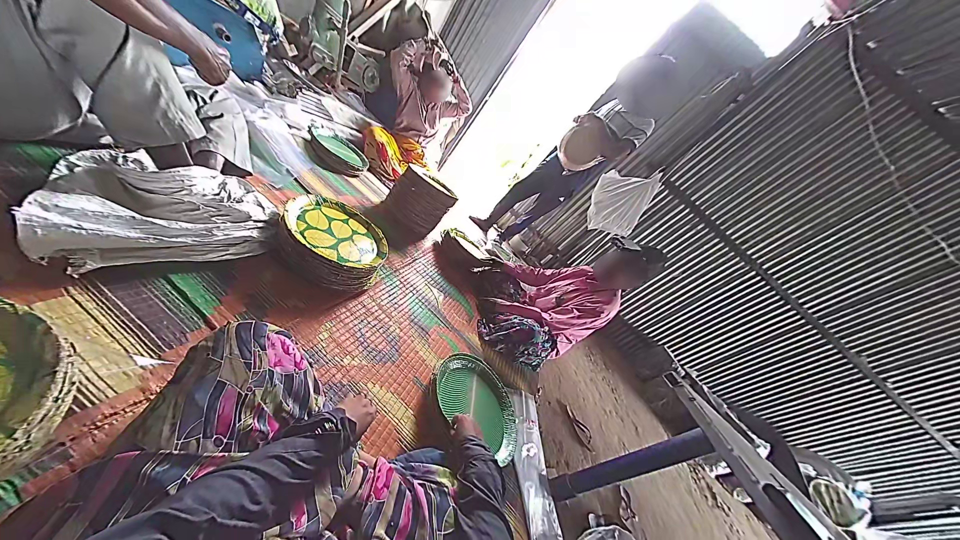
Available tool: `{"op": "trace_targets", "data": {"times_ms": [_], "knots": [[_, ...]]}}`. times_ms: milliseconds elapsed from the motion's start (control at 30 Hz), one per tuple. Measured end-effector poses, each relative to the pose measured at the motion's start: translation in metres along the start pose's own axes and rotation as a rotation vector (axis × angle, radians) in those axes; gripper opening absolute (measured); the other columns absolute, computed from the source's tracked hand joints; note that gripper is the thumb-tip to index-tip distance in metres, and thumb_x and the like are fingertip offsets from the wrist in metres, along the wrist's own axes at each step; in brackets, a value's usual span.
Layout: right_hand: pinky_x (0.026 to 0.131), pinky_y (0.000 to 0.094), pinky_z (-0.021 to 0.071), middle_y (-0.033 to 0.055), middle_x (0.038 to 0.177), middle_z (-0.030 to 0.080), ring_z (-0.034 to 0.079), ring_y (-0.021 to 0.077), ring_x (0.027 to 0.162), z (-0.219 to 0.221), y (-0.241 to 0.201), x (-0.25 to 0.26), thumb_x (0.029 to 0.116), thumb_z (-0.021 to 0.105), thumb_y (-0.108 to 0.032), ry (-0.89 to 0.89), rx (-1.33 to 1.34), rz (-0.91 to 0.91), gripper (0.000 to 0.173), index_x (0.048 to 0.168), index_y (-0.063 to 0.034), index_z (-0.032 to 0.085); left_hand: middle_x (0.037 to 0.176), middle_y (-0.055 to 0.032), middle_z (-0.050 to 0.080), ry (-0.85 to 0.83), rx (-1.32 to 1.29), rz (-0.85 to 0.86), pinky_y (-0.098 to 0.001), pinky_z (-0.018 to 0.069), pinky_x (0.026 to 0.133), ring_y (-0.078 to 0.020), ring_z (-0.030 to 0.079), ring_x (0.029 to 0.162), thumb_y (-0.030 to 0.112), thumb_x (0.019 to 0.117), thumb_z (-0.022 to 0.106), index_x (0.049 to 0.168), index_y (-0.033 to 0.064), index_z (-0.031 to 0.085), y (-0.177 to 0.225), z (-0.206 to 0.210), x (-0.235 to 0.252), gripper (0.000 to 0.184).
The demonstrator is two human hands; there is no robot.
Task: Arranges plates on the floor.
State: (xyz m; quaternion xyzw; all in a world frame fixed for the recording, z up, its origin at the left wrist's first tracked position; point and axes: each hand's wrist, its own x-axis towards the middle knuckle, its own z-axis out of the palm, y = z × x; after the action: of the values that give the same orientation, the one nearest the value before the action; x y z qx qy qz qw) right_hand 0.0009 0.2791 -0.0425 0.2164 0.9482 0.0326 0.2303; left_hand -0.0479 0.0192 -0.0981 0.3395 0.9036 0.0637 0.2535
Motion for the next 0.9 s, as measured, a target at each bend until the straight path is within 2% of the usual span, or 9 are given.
{"op": "trace_targets", "data": {"times_ms": [467, 633, 900], "knots": [[0.109, 0.0543, 0.0471, 0.0215, 0.137, 0.064, 0.059, 0.0364, 0.132, -0.0018, -0.0004, -0.0047, 0.1007, 0.063, -0.019, -0.002, 0.009, -0.015, 0.033, 0.128, -0.0017, 0.067, 0.143, -0.0278, 0.056, -0.016, 0.001, 0.015, -0.0618, 0.0408, 0.111, -0.0446, 0.050, 0.139, 0.014, 0.1045, 0.056, 0.141, -0.0051, 0.055, -0.0003, -0.0025, -0.0028, 0.041], [0.111, 0.0557, 0.0448, 0.0239, 0.141, 0.061, 0.055, 0.0388, 0.136, -0.0010, 0.0015, 0.0008, 0.1011, 0.061, -0.014, -0.016, 0.027, -0.011, 0.034, 0.132, -0.0005, 0.065, 0.143, -0.0279, 0.057, 0.007, -0.022, -0.012, -0.0614, 0.0406, 0.111, -0.0444, 0.050, 0.139, 0.017, 0.1040, 0.059, 0.141, -0.0038, 0.055, -0.0001, 0.0010, 0.0010, 0.043], [0.110, 0.0560, 0.0456, 0.0237, 0.140, 0.062, 0.056, 0.0384, 0.134, -0.0026, -0.0006, -0.0017, 0.1009, 0.062, -0.013, -0.012, 0.040, -0.002, 0.033, 0.131, -0.0007, 0.066, 0.142, -0.0280, 0.058, 0.013, -0.021, 0.001, -0.0610, 0.0414, 0.111, -0.0448, 0.051, 0.138, 0.015, 0.1050, 0.057, 0.139, -0.0055, 0.056, -0.0006, -0.0002, -0.0015, 0.040]]}}
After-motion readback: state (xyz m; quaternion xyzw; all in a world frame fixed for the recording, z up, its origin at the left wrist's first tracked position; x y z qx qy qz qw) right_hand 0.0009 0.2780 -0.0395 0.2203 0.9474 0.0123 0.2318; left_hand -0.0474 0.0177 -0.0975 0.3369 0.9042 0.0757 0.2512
